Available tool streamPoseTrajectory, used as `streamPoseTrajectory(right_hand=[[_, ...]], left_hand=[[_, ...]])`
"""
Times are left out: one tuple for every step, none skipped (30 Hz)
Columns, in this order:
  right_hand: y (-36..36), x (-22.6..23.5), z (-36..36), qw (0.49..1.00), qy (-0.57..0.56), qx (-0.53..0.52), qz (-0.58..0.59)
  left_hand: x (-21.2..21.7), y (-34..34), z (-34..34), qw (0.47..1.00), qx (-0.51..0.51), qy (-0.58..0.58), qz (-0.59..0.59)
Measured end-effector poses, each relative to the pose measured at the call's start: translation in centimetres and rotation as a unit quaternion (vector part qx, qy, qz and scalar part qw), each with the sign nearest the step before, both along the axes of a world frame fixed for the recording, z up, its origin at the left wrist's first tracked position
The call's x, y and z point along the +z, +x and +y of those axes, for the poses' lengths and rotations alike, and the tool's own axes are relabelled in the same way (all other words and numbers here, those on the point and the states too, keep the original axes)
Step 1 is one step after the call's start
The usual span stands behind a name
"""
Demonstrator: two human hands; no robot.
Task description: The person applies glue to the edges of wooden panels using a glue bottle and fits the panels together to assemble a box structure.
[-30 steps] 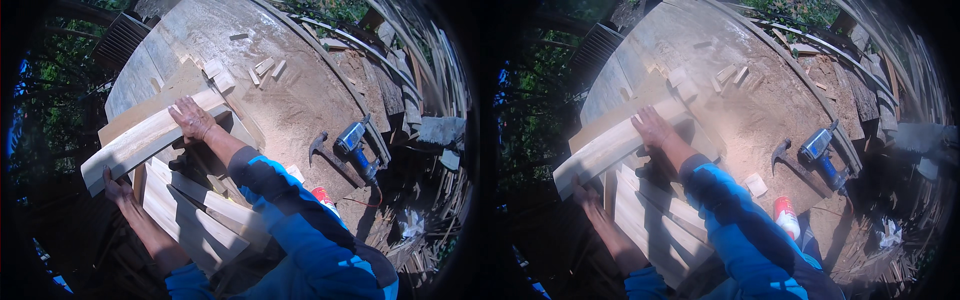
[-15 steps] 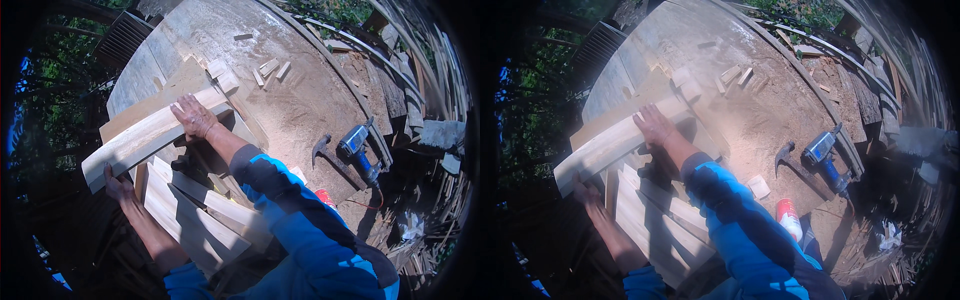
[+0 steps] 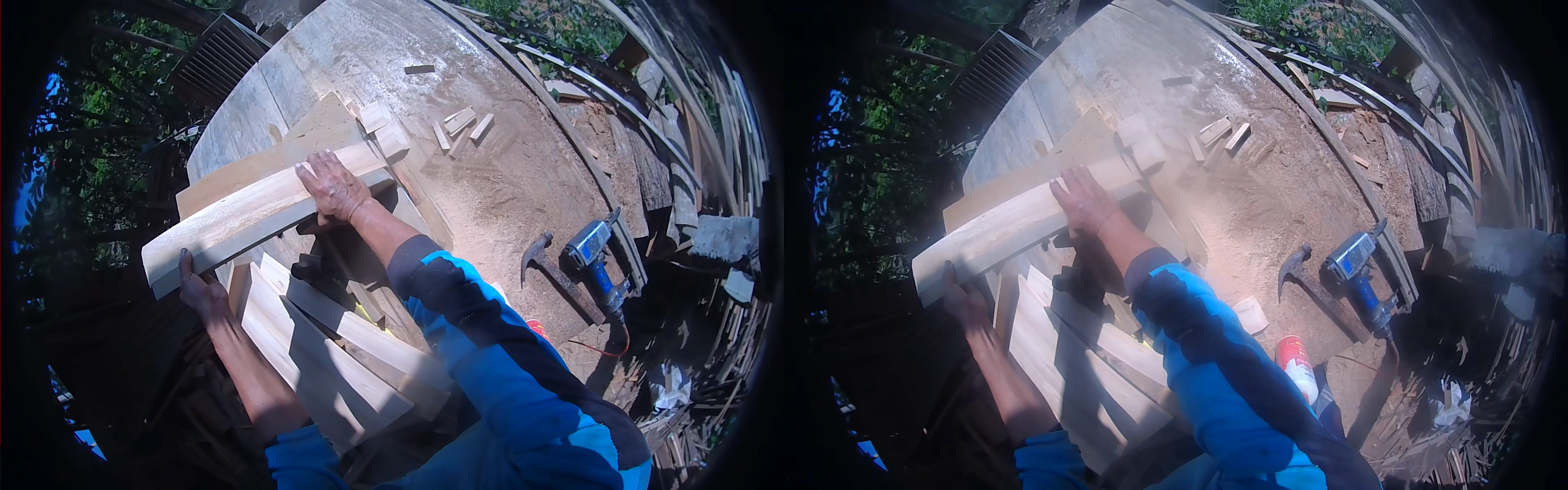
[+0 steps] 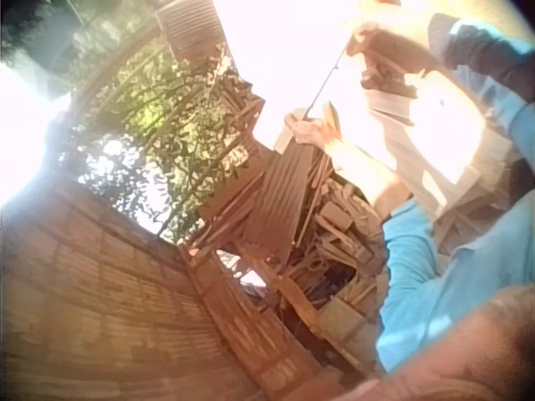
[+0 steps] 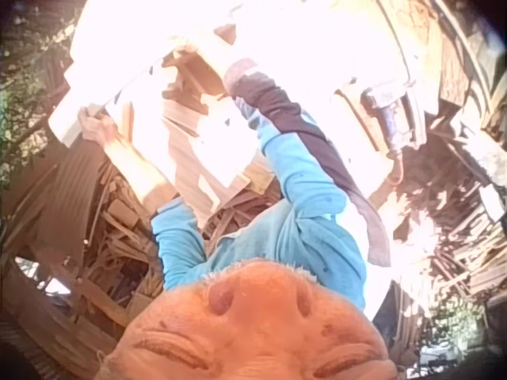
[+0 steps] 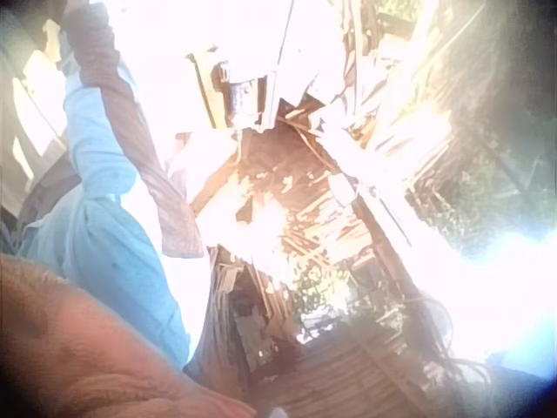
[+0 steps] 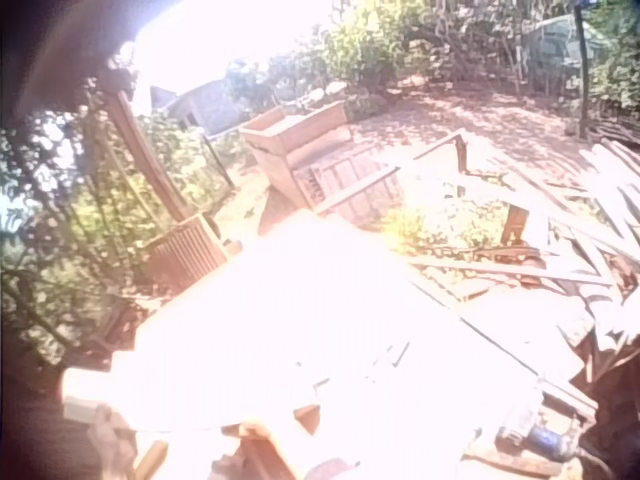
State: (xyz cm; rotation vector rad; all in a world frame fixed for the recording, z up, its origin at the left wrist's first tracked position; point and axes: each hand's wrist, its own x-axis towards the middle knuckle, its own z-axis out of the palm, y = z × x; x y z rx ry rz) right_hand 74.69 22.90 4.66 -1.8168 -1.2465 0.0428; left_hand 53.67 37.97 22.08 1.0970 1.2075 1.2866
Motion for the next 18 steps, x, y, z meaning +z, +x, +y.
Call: streamPoseTrajectory(right_hand=[[0.1, -0.1, 0.1, 1.000, 0.002, 0.001, -0.002], [0.3, -0.2, 0.3, 1.000, 0.002, -0.004, -0.005], [0.4, -0.3, 0.4, 1.000, 0.002, -0.008, -0.008], [0.4, -0.3, 0.6, 1.000, 0.004, -0.006, -0.009], [0.4, -0.3, 0.7, 1.000, 0.003, -0.005, -0.010], [0.3, -0.2, 0.9, 1.000, 0.001, -0.003, -0.011], [0.4, -0.3, 1.0, 1.000, 0.001, -0.002, -0.013], [0.5, -0.3, 1.0, 1.000, 0.004, -0.001, -0.015], [0.6, -0.3, 1.1, 1.000, 0.007, 0.000, -0.017], [0.6, -0.3, 1.1, 1.000, 0.006, 0.001, -0.018], [0.7, -0.3, 1.1, 1.000, 0.004, 0.001, -0.017], [0.8, -0.3, 1.1, 1.000, 0.002, 0.001, -0.015], [1.0, -0.3, 1.2, 1.000, 0.003, 0.002, -0.017], [1.1, -0.3, 1.3, 1.000, -0.001, 0.002, -0.016], [1.3, -0.4, 1.3, 1.000, -0.005, 0.002, -0.015], [1.4, -0.4, 1.5, 1.000, -0.002, 0.003, -0.017], [1.5, -0.4, 1.6, 1.000, 0.000, 0.003, -0.017], [1.6, -0.5, 1.7, 1.000, 0.002, 0.002, -0.017]], left_hand=[[0.1, 0.4, -0.1, 1.000, -0.006, -0.002, 0.005], [0.3, 0.6, -0.1, 1.000, -0.013, -0.004, 0.010], [0.2, 0.8, -0.1, 1.000, -0.012, -0.003, 0.008], [0.0, 0.7, 0.0, 1.000, -0.023, -0.003, 0.020], [-0.1, 0.6, 0.3, 0.999, -0.033, -0.003, 0.032], [0.1, 0.5, 0.5, 0.999, -0.031, -0.001, 0.032], [0.0, 0.6, 0.6, 0.999, -0.030, -0.004, 0.029], [0.0, 0.8, 0.6, 0.999, -0.028, -0.007, 0.027], [-0.1, 0.8, 0.5, 0.999, -0.027, -0.007, 0.026], [0.1, 1.2, 0.0, 0.999, -0.030, -0.001, 0.030], [0.1, 1.4, -0.3, 0.999, -0.033, 0.005, 0.035], [0.1, 1.6, -0.1, 0.999, -0.032, 0.004, 0.033], [0.2, 1.7, -0.1, 0.999, -0.032, 0.003, 0.022], [0.3, 1.8, 0.0, 0.999, -0.033, 0.001, 0.011], [-0.1, 1.4, 0.3, 0.999, -0.032, 0.002, 0.009], [-0.5, 0.9, 0.6, 0.993, -0.077, 0.068, 0.060], [-0.8, 0.5, 1.0, 0.986, -0.099, 0.102, 0.084], [-1.0, 0.2, 1.4, 0.978, -0.118, 0.137, 0.107]])
